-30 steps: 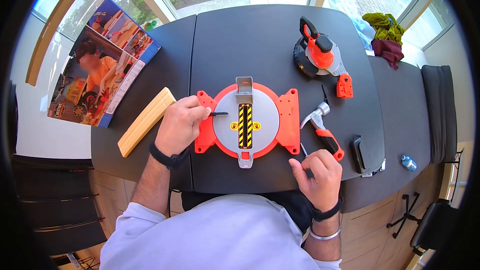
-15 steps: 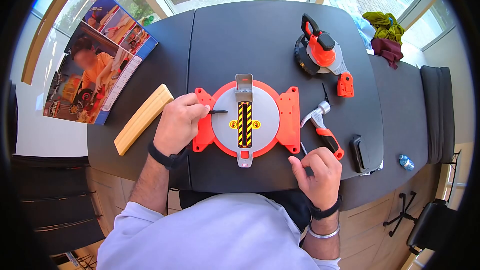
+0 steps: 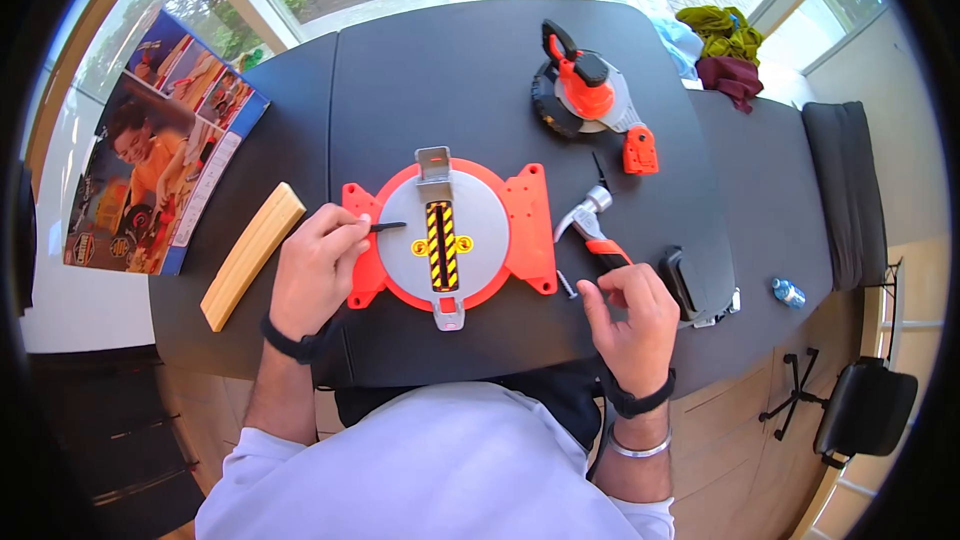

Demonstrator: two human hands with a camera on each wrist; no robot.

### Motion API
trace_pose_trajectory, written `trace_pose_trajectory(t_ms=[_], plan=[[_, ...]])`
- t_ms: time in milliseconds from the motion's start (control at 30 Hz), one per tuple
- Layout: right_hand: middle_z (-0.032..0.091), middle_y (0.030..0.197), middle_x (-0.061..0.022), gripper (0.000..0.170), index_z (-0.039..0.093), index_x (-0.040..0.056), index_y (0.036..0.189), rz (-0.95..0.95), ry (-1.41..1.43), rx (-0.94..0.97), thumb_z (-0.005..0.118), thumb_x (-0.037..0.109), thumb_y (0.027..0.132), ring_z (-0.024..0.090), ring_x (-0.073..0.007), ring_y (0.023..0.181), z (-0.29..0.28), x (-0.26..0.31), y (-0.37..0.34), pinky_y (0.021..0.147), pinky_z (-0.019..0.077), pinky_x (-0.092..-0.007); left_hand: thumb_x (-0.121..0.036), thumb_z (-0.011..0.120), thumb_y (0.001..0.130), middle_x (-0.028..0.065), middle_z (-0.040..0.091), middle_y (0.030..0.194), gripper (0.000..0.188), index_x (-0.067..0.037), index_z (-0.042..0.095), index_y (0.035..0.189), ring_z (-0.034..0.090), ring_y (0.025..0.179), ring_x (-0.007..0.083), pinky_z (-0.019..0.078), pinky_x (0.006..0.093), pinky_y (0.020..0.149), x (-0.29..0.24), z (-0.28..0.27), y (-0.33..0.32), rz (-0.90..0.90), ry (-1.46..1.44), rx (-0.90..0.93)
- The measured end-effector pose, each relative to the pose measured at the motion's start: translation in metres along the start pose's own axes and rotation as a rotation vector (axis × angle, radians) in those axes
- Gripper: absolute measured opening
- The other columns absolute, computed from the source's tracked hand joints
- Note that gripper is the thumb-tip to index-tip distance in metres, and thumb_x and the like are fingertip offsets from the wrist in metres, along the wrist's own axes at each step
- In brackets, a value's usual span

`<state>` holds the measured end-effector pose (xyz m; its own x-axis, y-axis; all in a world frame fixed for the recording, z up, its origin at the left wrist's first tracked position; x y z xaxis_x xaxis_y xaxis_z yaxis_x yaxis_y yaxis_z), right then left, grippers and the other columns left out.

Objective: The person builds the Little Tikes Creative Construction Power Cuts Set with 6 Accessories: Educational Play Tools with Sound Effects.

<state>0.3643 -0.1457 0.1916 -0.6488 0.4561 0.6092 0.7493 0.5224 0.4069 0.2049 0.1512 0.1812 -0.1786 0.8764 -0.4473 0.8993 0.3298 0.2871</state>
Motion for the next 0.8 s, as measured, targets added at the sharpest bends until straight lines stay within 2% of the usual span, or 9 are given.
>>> trace_pose_trajectory(t_ms=[33, 67, 167, 200, 433, 500, 567, 600, 800], plan=[[0.063, 0.078, -0.0085, 0.026, 0.066, 0.0031, 0.088, 0.010, -0.007, 0.010, 0.091, 0.003, 0.082, 0.061, -0.0216, 0.063, 0.002, -0.004, -0.002, 0.058, 0.0491, -0.0337, -0.002, 0.077, 0.091, 0.0115, 0.068, 0.103, 0.020, -0.001, 0.077, 0.111, 0.070, 0.095, 0.0321, 0.0579, 0.0428, 0.081, -0.001, -0.003, -0.004, -0.016, -0.023, -0.025], [0.065, 0.078, -0.0088, 0.024, 0.067, 0.0035, 0.088, 0.019, -0.017, 0.027, 0.090, 0.003, 0.083, 0.063, -0.0224, 0.065, 0.004, -0.007, -0.004, 0.059, 0.0507, -0.0344, -0.002, 0.080, 0.088, 0.0118, 0.070, 0.117, 0.032, 0.000, 0.076, 0.119, 0.072, 0.099, 0.0318, 0.0589, 0.0417, 0.086, 0.001, -0.003, -0.009, -0.069, -0.015, 0.009], [0.065, 0.079, -0.0088, 0.023, 0.068, 0.0034, 0.089, 0.015, -0.031, 0.042, 0.090, 0.003, 0.083, 0.063, -0.0230, 0.065, 0.009, -0.014, -0.009, 0.060, 0.0512, -0.0345, -0.005, 0.082, 0.088, 0.0113, 0.071, 0.125, 0.036, 0.000, 0.076, 0.123, 0.073, 0.100, 0.0314, 0.0591, 0.0411, 0.087, 0.002, -0.009, -0.021, -0.142, -0.035, -0.037], [0.066, 0.080, -0.0087, 0.022, 0.068, 0.0034, 0.090, 0.024, -0.030, 0.044, 0.089, 0.002, 0.083, 0.064, -0.0239, 0.066, 0.009, -0.014, -0.009, 0.060, 0.0514, -0.0355, -0.002, 0.082, 0.089, 0.0145, 0.073, 0.127, 0.040, 0.001, 0.074, 0.128, 0.074, 0.098, 0.0302, 0.0598, 0.0375, 0.084, 0.004, -0.011, -0.025, -0.171, -0.054, -0.045], [0.064, 0.079, -0.0083, 0.021, 0.067, 0.0037, 0.089, -0.029, -0.120, -0.005, 0.087, 0.002, 0.085, 0.064, -0.0253, 0.068, -0.013, -0.019, 0.021, 0.062, 0.0506, -0.0385, -0.009, 0.085, 0.089, 0.0161, 0.078, 0.116, 0.030, 0.002, 0.078, 0.116, 0.076, 0.101, 0.0343, 0.0608, 0.0393, 0.086, -0.004, -0.010, -0.037, -0.122, 0.022, -0.011], [0.066, 0.082, -0.0088, 0.019, 0.067, 0.0040, 0.090, -0.008, -0.149, 0.029, 0.086, 0.004, 0.086, 0.066, -0.0278, 0.073, -0.015, -0.028, 0.037, 0.066, 0.0522, -0.0405, -0.009, 0.085, 0.088, 0.0161, 0.078, 0.115, 0.029, 0.002, 0.078, 0.114, 0.076, 0.101, 0.0348, 0.0611, 0.0395, 0.086, -0.001, -0.007, -0.037, -0.132, 0.012, -0.002], [0.068, 0.085, -0.0091, 0.018, 0.068, 0.0051, 0.091, -0.106, -0.229, 0.076, 0.085, 0.007, 0.086, 0.067, -0.0308, 0.078, -0.009, -0.033, 0.053, 0.069, 0.0530, -0.0424, -0.009, 0.085, 0.088, 0.0161, 0.078, 0.114, 0.027, 0.002, 0.079, 0.112, 0.077, 0.101, 0.0352, 0.0614, 0.0397, 0.087, -0.001, -0.005, -0.037, -0.141, 0.003, 0.004], [0.070, 0.090, -0.0097, 0.015, 0.069, 0.0056, 0.093, -0.079, -0.234, 0.132, 0.082, 0.009, 0.088, 0.068, -0.0332, 0.087, -0.005, -0.041, 0.061, 0.075, 0.0550, -0.0446, -0.009, 0.085, 0.088, 0.0153, 0.078, 0.113, 0.027, 0.001, 0.080, 0.112, 0.077, 0.100, 0.0350, 0.0616, 0.0395, 0.087, -0.003, -0.005, -0.036, -0.140, 0.022, 0.007], [0.072, 0.098, -0.0123, 0.014, 0.074, 0.0068, 0.106, -0.176, -0.373, 0.268, 0.077, 0.010, 0.092, 0.071, -0.0353, 0.097, 0.027, -0.062, 0.090, 0.084, 0.0577, -0.0476, -0.019, 0.087, 0.087, 0.0097, 0.078, 0.111, 0.029, -0.003, 0.081, 0.111, 0.075, 0.098, 0.0318, 0.0614, 0.0415, 0.085, -0.008, -0.004, -0.040, -0.114, 0.097, -0.011]])
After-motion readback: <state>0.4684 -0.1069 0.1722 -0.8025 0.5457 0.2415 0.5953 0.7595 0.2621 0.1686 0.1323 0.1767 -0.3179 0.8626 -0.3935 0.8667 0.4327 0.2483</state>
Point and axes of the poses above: each hand's wrist, its own y-axis towards the middle knuckle, its own z-axis out of the palm, x = y × z, the point moved 10 cm from there along y, towards the middle knuckle
